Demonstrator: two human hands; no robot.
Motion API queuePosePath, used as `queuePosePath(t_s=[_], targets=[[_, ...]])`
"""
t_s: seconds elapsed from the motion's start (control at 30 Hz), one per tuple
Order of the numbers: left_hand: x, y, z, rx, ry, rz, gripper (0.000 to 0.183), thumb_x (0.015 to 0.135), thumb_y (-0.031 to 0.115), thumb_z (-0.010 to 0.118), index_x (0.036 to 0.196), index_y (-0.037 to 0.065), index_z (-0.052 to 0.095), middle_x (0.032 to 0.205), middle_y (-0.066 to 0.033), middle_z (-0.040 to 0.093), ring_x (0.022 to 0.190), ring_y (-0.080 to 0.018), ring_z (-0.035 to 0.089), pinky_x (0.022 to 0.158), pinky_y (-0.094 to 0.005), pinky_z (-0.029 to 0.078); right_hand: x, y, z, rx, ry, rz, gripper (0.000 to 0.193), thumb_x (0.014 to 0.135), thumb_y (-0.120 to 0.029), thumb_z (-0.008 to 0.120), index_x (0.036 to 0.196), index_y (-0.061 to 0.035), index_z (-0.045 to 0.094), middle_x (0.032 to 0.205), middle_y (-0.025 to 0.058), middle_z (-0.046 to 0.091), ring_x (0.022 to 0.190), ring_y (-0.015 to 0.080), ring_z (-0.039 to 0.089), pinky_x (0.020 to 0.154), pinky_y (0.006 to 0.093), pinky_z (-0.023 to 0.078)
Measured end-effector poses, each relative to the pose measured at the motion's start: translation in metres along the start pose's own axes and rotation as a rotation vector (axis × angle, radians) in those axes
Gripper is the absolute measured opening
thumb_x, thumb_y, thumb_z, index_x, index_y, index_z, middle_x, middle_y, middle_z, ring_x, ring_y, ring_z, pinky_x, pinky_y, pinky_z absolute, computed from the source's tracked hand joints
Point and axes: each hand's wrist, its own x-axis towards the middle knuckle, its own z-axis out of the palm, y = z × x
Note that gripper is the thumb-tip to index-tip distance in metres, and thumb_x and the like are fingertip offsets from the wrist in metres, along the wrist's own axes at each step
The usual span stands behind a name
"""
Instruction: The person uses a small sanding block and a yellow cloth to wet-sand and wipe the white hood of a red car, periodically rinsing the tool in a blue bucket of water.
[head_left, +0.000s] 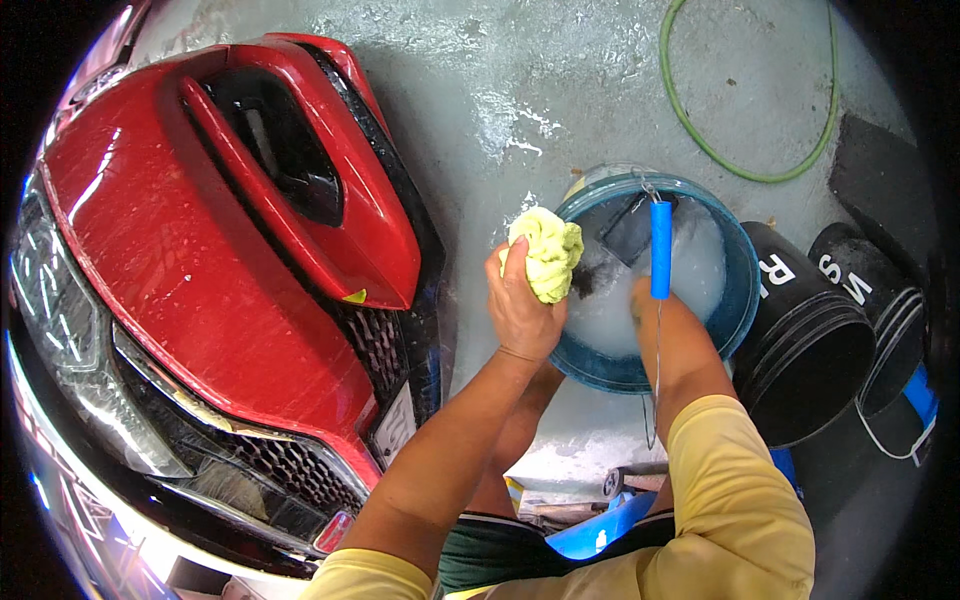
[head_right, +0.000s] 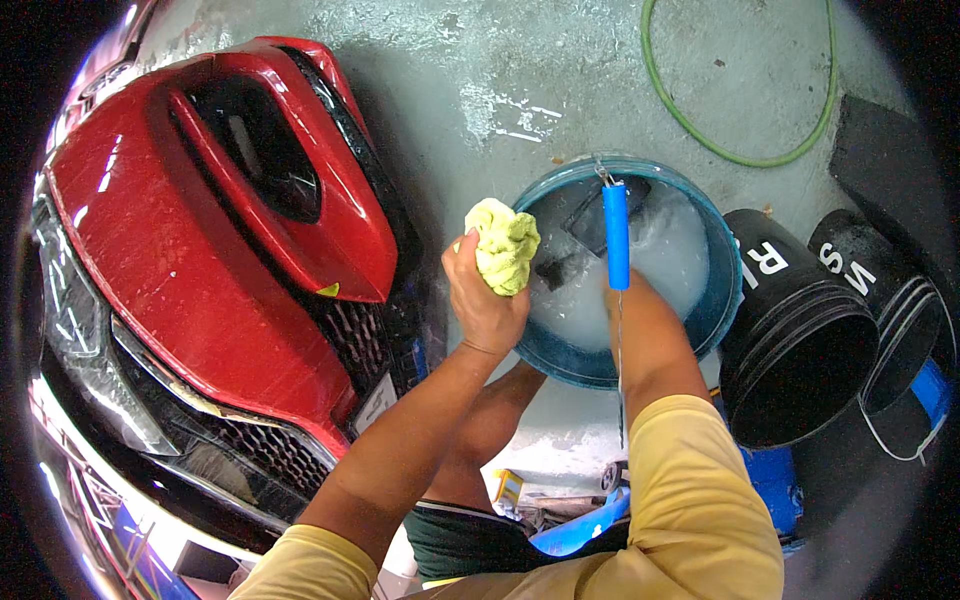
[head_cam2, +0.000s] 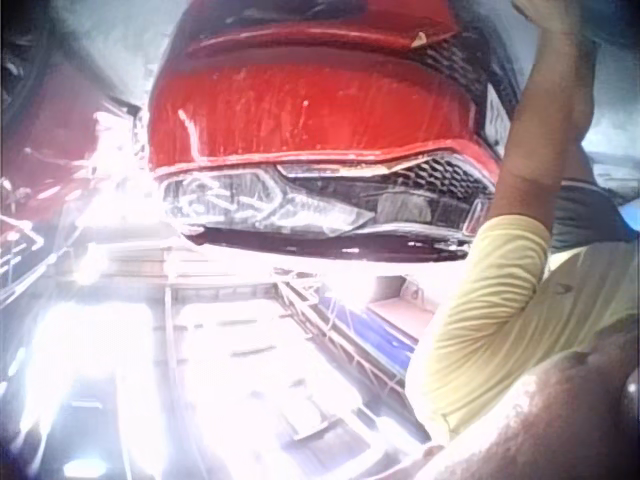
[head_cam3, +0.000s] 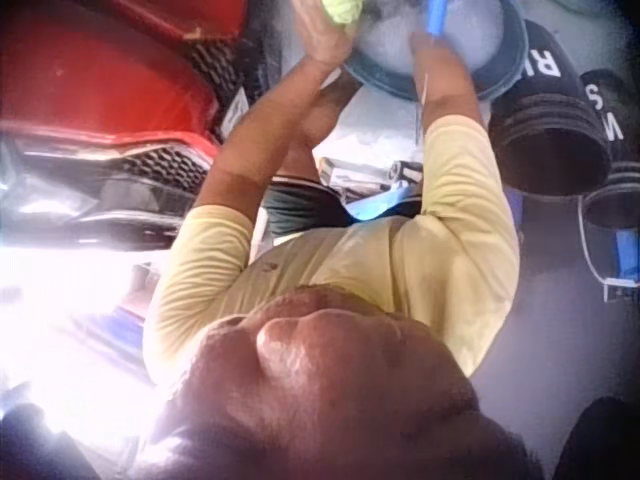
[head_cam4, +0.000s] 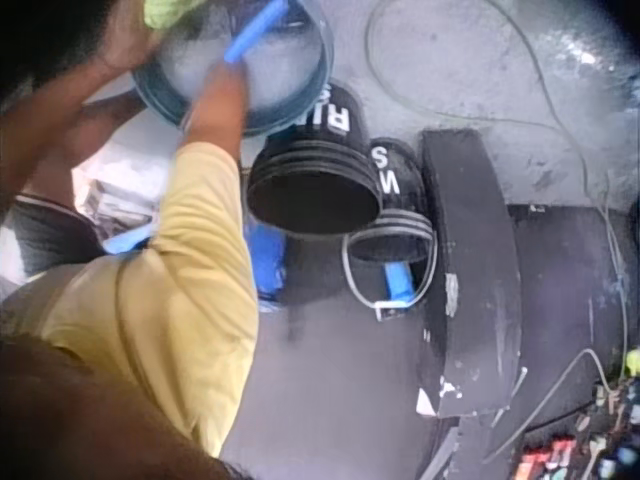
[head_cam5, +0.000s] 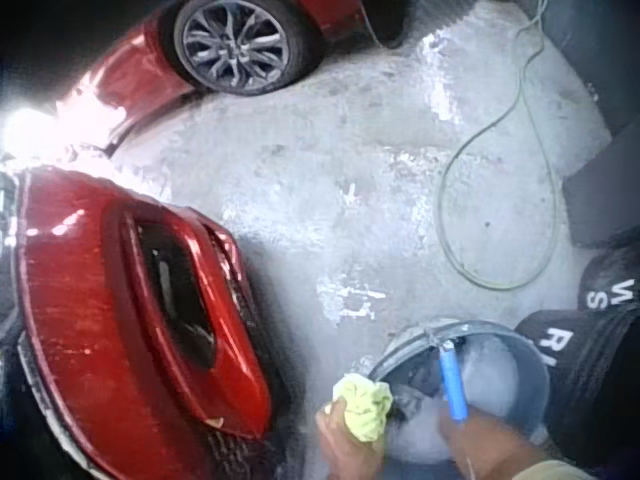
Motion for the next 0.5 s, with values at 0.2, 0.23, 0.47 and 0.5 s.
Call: queuePosePath(t_s=[0.2, 0.23, 0.47, 0.5], targets=[[0.001, 0.001, 0.0, 0.036, 0.03, 0.011, 0.092, 0.078, 0.0, 0.083, 0.157, 0.005, 0.038, 0.132, -0.0311, 0.052, 0.119, -0.0544, 0.058, 0.101, -0.0569, 0.052, -0.052, -0.028, 0.006, -0.013, -0.073, -0.144, 0.054, 0.101, -0.04, 0.066, 0.145, -0.0092, 0.065, 0.144, 0.0238, 0.066, 0.136, 0.0342, 0.063, 0.111, 0.0569, 0.052], [0.0, 0.001, 0.0, 0.037, 0.005, -0.018, 0.092, 0.077, -0.001, 0.083, 0.158, 0.006, 0.038, 0.132, -0.0308, 0.052, 0.119, -0.0543, 0.058, 0.1, -0.0577, 0.052, -0.065, -0.025, -0.006, 0.023, -0.073, -0.187, 0.054, 0.101, -0.04, 0.066, 0.145, -0.0094, 0.064, 0.145, 0.0236, 0.066, 0.137, 0.0339, 0.063, 0.111, 0.0574, 0.052], [0.0, 0.0, -0.002, 0.075, -0.006, -0.087, 0.097, 0.076, 0.007, 0.089, 0.158, 0.015, 0.039, 0.136, -0.0252, 0.052, 0.12, -0.0507, 0.061, 0.097, -0.0573, 0.055, -0.188, 0.062, -0.055, 1.782, -0.281, -0.258, 0.058, 0.105, -0.052, 0.063, 0.145, -0.0097, 0.058, 0.141, 0.0168, 0.067, 0.124, 0.0316, 0.069, 0.095, 0.0477, 0.059], [-0.001, -0.002, -0.001, 0.078, 0.013, -0.073, 0.097, 0.076, 0.007, 0.089, 0.159, 0.015, 0.039, 0.136, -0.0248, 0.052, 0.12, -0.0502, 0.062, 0.097, -0.0574, 0.055, -0.194, 0.069, -0.056, 1.953, -0.41, -0.324, 0.059, 0.106, -0.054, 0.062, 0.145, -0.0101, 0.057, 0.143, 0.0152, 0.066, 0.123, 0.031, 0.069, 0.093, 0.0452, 0.059]])
